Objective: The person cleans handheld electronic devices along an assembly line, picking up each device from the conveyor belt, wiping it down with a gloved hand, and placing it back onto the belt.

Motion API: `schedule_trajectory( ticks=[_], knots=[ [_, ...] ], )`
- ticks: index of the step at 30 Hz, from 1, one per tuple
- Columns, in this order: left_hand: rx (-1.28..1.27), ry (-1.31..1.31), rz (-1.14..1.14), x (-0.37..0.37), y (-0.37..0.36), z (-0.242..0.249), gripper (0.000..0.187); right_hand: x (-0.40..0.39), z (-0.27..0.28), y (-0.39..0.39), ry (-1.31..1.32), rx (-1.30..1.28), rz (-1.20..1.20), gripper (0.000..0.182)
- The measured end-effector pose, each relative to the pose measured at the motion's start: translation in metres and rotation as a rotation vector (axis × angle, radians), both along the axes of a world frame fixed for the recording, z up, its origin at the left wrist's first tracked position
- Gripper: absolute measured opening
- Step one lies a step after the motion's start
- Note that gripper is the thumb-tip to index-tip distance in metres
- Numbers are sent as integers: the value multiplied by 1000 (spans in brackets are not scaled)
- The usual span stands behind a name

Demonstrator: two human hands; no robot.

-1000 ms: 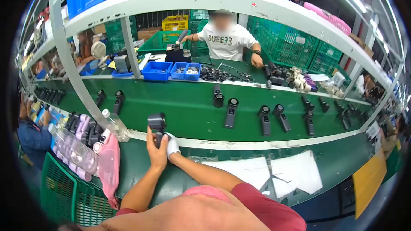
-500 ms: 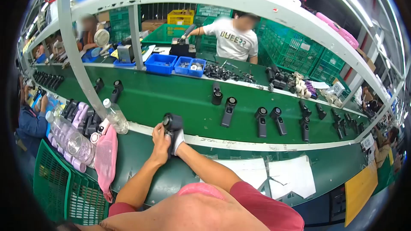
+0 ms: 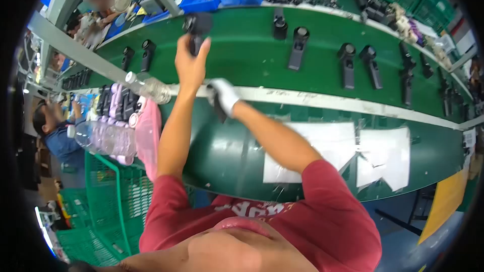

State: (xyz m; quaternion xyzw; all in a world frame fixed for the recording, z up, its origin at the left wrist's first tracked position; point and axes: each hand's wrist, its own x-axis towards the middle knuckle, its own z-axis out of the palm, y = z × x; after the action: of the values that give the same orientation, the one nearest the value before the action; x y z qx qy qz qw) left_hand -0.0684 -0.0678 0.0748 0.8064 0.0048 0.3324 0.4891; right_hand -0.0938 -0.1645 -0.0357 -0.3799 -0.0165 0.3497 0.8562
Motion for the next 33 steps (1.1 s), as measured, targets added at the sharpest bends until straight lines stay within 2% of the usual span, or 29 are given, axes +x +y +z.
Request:
schedule_trajectory(
  ticks=[1, 3, 5, 7, 9, 11, 12, 14, 15, 16, 17, 19, 20, 21, 22, 23, 24, 25, 26, 27, 28, 29, 31, 32, 33],
  knots=[
    [233, 26, 137, 31, 17, -14, 54, 1, 29, -9, 151, 95, -56, 29],
    [448, 146, 264, 71, 39, -38, 50, 44, -6, -31, 241, 661, 311, 32],
    [606, 267, 375, 104, 70, -76, 52, 52, 11, -48, 308, 566, 139, 43],
    [735, 463, 405, 117, 90, -94, 56, 60, 13, -60, 316, 637, 56, 47],
    [840, 555, 490, 122, 92, -104, 63, 71, 2, -63, 345, 782, 73, 45],
    [1046, 330, 746, 126, 71, -99, 70, 78, -8, -59, 423, 831, 110, 42],
    [1014, 185, 721, 128, 51, -87, 76, 79, -7, -56, 334, 754, 83, 43],
    [1075, 55, 242, 154, 32, -68, 74, 81, -16, -44, 406, 769, 87, 47],
    [1062, -117, 37, 169, 11, -65, 63, 81, -21, -37, 442, 763, 109, 48],
    [1059, -265, -179, 183, -9, -62, 58, 79, -18, -35, 482, 740, 138, 49],
    [1148, -209, -235, 185, -29, -52, 60, 80, -13, -38, 515, 707, 153, 49],
    [1289, -158, -387, 216, -71, -43, 66, 86, -31, -32, 533, 890, 286, 48],
    [1346, -188, -414, 234, -77, -52, 72, 80, -30, -34, 525, 975, 270, 48],
    [1361, -265, -475, 253, -79, -64, 70, 73, -28, -37, 496, 896, 181, 45],
    [1368, -288, -541, 253, -90, -58, 72, 68, -24, -38, 520, 921, 120, 44],
    [1408, -231, -657, 261, -97, -52, 72, 63, -23, -36, 421, 898, 98, 44],
    [1514, -177, -675, 281, -90, -60, 68, 71, -22, -36, 532, 899, 88, 44],
    [1491, -147, -724, 288, -88, -61, 60, 77, -24, -38, 456, 810, 139, 43],
    [1561, -164, -689, 305, -82, -69, 56, 87, -34, -27, 434, 794, 143, 43],
    [1527, -213, -760, 323, -70, -77, 52, 89, -38, -27, 347, 836, 120, 42],
    [1526, -208, -782, 309, -70, -66, 51, 82, -29, -33, 355, 759, 73, 39],
    [1536, -181, -788, 290, -68, -45, 50, 88, -42, -22, 360, 833, 57, 33],
    [1530, -162, -724, 261, -53, -31, 49, 107, -73, 8, 284, 988, 143, 35],
    [1455, -191, -633, 248, -39, -34, 44, 112, -85, 26, 797, 1446, 249, 36],
    [1388, -51, -597, 240, -22, -32, 41, 125, -106, 43, 580, 1399, 307, 39]
  ],
)
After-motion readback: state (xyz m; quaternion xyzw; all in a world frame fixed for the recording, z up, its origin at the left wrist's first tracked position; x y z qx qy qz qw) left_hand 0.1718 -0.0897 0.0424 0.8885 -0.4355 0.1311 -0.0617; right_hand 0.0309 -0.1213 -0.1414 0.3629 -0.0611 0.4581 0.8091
